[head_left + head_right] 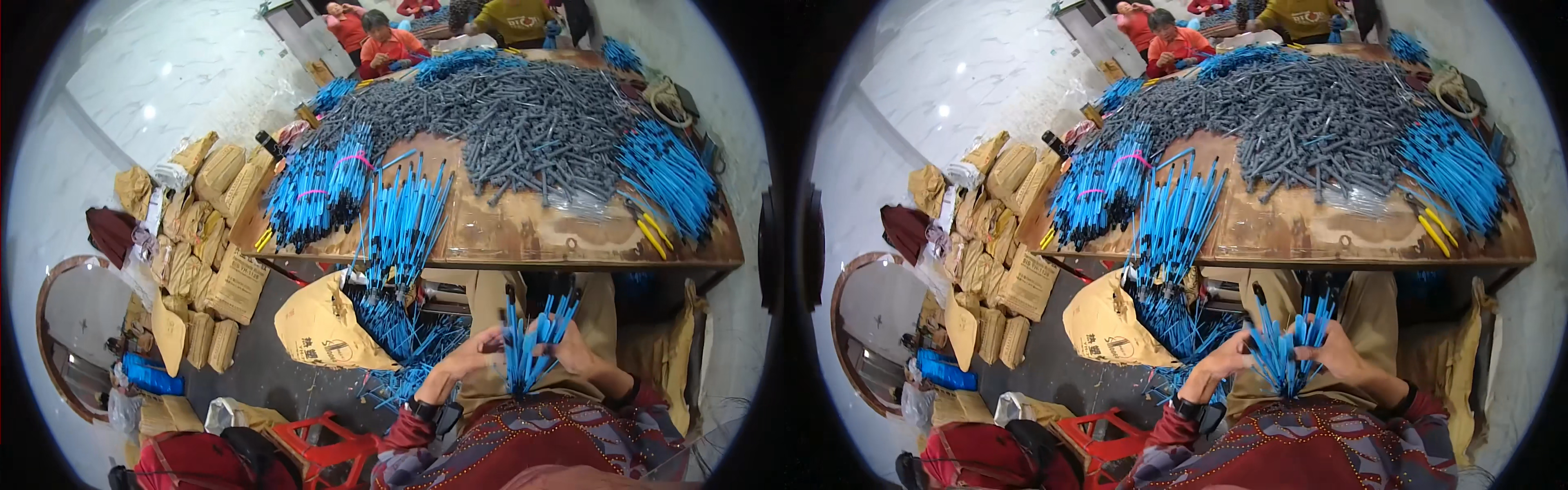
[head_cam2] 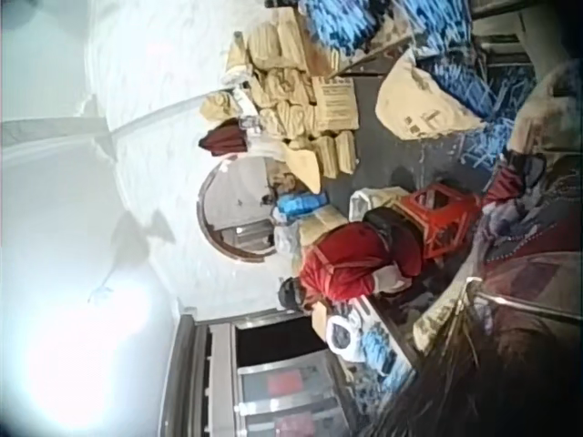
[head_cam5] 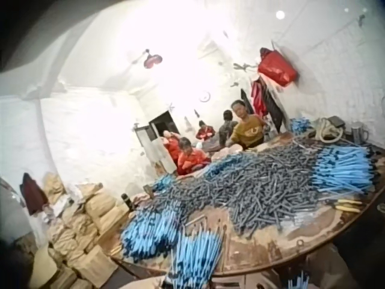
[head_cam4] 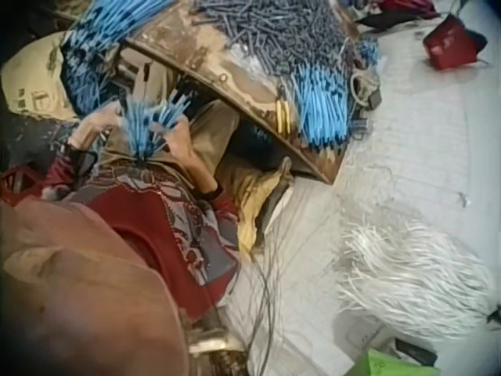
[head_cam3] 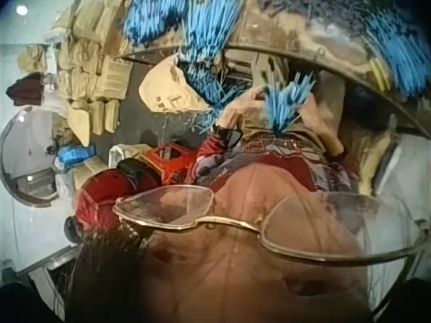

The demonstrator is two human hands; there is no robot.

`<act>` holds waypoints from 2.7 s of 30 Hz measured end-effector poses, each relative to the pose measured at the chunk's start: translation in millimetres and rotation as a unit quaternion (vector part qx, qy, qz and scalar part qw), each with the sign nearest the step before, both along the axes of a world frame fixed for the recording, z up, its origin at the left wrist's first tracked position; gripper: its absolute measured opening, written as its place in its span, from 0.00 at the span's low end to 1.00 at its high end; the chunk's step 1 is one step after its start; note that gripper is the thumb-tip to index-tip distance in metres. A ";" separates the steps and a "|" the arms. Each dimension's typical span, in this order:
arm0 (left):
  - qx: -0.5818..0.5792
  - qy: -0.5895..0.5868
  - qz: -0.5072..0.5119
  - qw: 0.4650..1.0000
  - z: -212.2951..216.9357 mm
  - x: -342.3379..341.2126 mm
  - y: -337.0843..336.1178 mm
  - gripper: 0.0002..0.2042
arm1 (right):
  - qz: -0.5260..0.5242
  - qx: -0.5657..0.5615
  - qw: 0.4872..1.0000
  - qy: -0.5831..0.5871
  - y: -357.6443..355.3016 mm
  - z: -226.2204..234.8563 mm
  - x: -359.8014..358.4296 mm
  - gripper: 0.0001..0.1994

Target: Assembling sets of blue and black plastic components using a hand tool on a factory workbench.

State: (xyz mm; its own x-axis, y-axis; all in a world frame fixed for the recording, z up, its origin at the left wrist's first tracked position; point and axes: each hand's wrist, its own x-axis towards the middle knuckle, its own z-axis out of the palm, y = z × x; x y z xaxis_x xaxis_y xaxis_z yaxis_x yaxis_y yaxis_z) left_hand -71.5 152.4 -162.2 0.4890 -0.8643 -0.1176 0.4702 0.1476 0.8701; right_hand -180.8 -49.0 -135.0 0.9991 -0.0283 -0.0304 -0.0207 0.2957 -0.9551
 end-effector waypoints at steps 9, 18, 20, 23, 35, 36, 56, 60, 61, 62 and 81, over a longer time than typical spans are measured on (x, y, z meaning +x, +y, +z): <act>-0.006 -0.195 -0.075 0.978 18.5 9.6 -29.1 0.09 | 0.030 -0.024 0.999 0.026 -8.8 -3.4 -9.9 0.13; 0.070 -0.349 -0.018 0.934 63.6 -15.1 -22.3 0.10 | -0.011 -0.108 0.980 -0.169 -3.1 -4.1 -10.9 0.17; 0.053 -0.363 0.005 0.930 63.5 -24.4 -21.9 0.10 | -0.018 -0.171 0.965 -0.198 -6.8 -0.3 -13.1 0.22; 0.051 -0.293 0.000 0.955 49.7 -28.7 -21.5 0.05 | 0.000 -0.165 0.976 -0.142 -5.9 -2.8 -21.3 0.21; 0.124 -0.115 -0.095 0.981 62.5 -43.1 -7.1 0.04 | 0.088 -0.054 0.987 -0.123 1.7 0.4 -36.2 0.18; 0.123 -0.092 -0.081 0.985 62.6 -44.5 -8.2 0.04 | 0.093 -0.020 0.990 -0.100 1.0 1.6 -35.9 0.16; 0.120 -0.025 -0.158 0.980 57.7 -26.6 -28.0 0.08 | 0.147 -0.114 0.975 -0.125 -31.3 11.1 -29.1 0.10; 0.107 -0.055 -0.048 0.992 45.9 -35.2 -30.3 0.13 | 0.059 -0.043 0.993 -0.095 -27.9 -8.6 -36.2 0.10; 0.106 -0.045 -0.045 0.992 43.5 -37.2 -30.2 0.13 | 0.067 -0.037 0.991 -0.113 -27.2 -14.3 -38.4 0.10; 0.105 -0.038 -0.045 0.993 41.5 -38.4 -30.2 0.14 | 0.062 -0.030 0.993 -0.099 -25.7 -20.0 -40.1 0.10; 0.149 -0.152 -0.053 0.976 32.5 -32.2 -24.3 0.12 | -0.007 0.003 0.998 -0.060 -6.7 -18.0 -29.6 0.12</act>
